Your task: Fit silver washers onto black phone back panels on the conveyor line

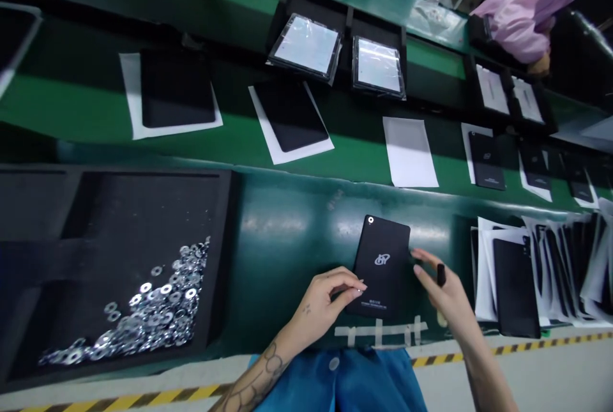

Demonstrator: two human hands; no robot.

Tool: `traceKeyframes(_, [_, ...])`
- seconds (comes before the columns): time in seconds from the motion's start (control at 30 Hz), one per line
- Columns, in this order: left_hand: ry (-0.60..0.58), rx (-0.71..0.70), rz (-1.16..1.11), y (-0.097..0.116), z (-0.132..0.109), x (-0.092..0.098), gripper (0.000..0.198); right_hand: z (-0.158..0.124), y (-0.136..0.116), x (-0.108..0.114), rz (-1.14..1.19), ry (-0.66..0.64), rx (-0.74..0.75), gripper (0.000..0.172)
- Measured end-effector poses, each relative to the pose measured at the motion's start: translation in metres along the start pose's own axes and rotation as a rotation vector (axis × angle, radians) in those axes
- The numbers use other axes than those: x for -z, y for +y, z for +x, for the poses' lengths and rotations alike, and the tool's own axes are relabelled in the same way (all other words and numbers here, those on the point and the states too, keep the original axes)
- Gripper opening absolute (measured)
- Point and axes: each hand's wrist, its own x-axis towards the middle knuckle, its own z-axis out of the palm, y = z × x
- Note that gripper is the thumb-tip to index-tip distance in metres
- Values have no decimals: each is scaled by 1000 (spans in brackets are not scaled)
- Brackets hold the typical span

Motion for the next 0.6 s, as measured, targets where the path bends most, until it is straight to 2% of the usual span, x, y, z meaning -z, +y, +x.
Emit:
traceKeyframes(0.1, [-11, 38, -19, 0, 5, -2, 20, -29, 20, -12, 90, -35, -186, 73])
traceKeyframes(0.17, [-31, 70, -79, 1, 7, -2, 23, -33, 29, -28, 197, -93, -241, 70])
traceKeyframes(0.23, [-49, 91, -146, 3, 8, 3, 27, -25, 31, -42, 273, -124, -209, 63])
traceKeyframes(0.3, [-22, 93, -173, 6, 8, 11, 31, -8, 21, -47, 316, -62, -133, 66])
traceKeyframes(0.4, [113, 65, -178, 12, 1, 29, 36, 29, -18, -27, 369, 56, 2, 79])
traceKeyframes(0.53, [265, 73, -264, 13, -12, 46, 43, 98, -85, 28, 311, 68, 174, 83])
traceKeyframes(0.6, [292, 88, -333, 10, -17, 47, 43, 138, -106, 51, 214, 87, 251, 80])
